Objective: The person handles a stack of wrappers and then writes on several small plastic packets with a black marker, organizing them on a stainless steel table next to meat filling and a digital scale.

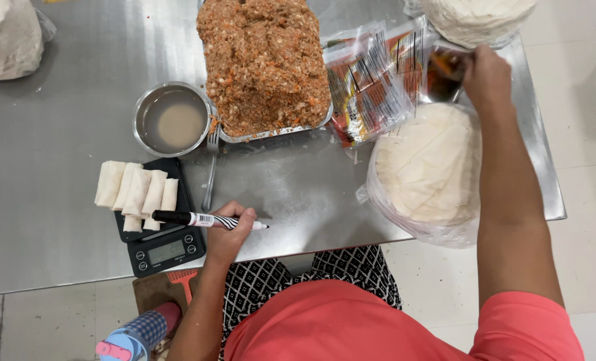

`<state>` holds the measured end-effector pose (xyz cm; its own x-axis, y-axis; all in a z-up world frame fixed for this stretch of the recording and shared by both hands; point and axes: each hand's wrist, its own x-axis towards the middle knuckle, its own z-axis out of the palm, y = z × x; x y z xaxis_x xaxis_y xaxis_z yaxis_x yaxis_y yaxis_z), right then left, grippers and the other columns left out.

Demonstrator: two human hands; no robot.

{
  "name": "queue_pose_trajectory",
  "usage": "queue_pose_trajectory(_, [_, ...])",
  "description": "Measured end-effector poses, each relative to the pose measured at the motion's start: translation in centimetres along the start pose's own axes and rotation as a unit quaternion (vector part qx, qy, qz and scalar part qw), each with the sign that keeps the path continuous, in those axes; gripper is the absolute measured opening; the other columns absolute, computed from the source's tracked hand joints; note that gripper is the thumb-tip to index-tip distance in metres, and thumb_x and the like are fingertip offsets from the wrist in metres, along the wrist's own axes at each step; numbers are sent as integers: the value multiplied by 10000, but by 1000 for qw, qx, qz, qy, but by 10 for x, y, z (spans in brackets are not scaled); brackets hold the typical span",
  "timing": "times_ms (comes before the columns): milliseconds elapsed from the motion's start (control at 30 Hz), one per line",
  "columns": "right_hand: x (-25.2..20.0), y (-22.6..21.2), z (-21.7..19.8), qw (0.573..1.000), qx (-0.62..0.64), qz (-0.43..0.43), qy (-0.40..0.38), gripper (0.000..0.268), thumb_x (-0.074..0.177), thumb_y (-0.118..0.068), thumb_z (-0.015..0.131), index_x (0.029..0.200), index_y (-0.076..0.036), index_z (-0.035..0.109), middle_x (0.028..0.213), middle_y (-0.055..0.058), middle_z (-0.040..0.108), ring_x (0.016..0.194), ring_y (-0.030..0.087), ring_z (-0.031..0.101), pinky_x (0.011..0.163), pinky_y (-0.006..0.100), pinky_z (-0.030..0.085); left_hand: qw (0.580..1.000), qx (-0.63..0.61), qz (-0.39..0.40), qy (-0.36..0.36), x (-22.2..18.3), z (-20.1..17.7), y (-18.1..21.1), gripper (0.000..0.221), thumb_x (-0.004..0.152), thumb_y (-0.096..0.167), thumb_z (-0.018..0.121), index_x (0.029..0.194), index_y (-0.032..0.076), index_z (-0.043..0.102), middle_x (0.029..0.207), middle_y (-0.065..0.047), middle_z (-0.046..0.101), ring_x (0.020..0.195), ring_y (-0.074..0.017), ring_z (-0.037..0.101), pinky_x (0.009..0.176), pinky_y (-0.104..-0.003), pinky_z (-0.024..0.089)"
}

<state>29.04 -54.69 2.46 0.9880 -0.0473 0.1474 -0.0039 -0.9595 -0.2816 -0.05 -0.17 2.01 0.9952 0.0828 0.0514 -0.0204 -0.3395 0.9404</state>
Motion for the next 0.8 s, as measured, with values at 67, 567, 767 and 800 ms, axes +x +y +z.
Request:
queue_pose_trajectory(67, [7,21,-5,998,49,15,43,103,1156,-30,581,1090,33,629,1048,206,707,872,320,674,741,415,605,1000,-4,-6,-1,0,-1,0,245,931,196,677,700,122,647,646,55,567,630,-76,490,606,-283,386])
queue_pose_trajectory(567, [-31,39,-113,976,95,-55,186,210,1336,-38,538,1131,5,533,1030,131,608,931,246,604,661,417,436,1000,-23,1,12,-5,-12,4,238,935,184,658,711,102,653,690,28,611,678,-102,558,671,-286,423])
queue_pose_trajectory(767, [-212,-149,-70,937,-180,-232,190,136,1001,-168,735,939,-194,617,844,-6,632,707,199,596,621,337,423,996,-68,-9,53,-16,-37,5,249,932,208,678,710,101,643,744,-24,714,711,-118,643,710,-300,484])
queue_pose_trajectory(800, [-234,-181,-54,922,-162,-284,207,143,921,-241,748,861,-207,623,752,5,596,635,209,604,603,334,469,990,-125,3,62,-15,-41,3,271,936,213,701,710,75,643,722,-74,713,697,-134,651,682,-283,493])
